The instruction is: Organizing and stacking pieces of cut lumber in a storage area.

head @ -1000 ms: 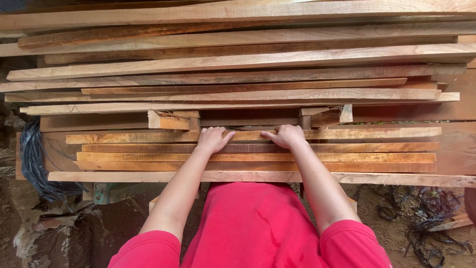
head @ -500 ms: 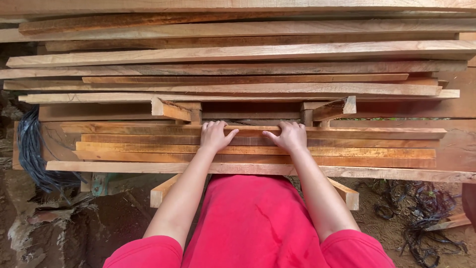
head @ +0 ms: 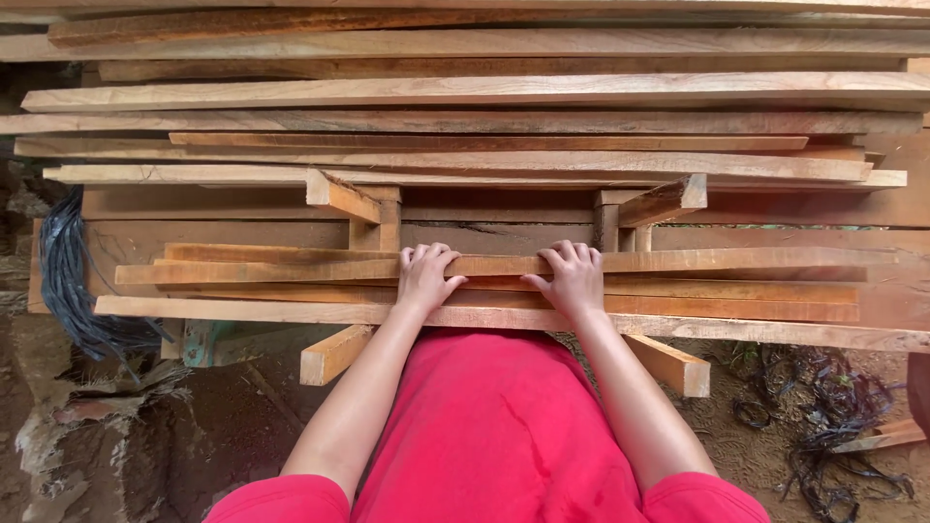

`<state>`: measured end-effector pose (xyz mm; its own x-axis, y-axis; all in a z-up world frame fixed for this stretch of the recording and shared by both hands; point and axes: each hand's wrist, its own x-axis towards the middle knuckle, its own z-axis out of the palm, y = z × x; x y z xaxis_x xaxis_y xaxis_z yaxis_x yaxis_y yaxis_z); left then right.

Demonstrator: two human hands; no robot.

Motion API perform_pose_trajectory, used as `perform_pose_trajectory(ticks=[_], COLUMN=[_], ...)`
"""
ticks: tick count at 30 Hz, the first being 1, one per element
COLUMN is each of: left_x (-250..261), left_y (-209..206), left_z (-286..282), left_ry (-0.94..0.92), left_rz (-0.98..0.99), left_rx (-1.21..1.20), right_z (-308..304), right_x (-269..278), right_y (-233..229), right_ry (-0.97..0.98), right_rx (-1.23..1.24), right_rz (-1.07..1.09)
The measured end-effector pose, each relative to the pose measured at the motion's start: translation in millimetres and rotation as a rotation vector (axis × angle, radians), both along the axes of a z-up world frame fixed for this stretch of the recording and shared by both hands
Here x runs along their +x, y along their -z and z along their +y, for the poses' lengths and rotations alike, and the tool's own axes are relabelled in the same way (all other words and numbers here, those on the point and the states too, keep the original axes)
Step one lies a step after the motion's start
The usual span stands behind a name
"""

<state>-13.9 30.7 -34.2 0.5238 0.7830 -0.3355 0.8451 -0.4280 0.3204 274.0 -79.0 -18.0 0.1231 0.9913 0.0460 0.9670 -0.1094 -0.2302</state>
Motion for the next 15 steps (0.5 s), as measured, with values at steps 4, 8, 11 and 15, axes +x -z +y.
perform_pose_trajectory(ticks=[4, 8, 11, 15], left_x=[-3.3, -10.2, -11.5, -11.6], left_y=[-24.0, -9.0, -6.6, -27.6], left_z=[-10.8, -15.0, -19.5, -26.5], left_ry=[-0.038, -0.016, 0.004, -0.006], left_rz=[-0.080, -0.117, -0.136, -0.151], left_rx=[-0.040, -0.026, 0.025, 0.059], right_z=[-9.0, -20.4, -26.0, -34.2], right_x=[-7.3, -9.2, -11.7, -16.7], right_y=[-13.2, -11.6, -17.0, -9.6], right_ry=[-0.012, -0.036, -0.043, -0.032], right_rx=[0.004, -0.026, 0.005, 0.067], right_rz=[0.024, 0.000, -0.029, 0.011])
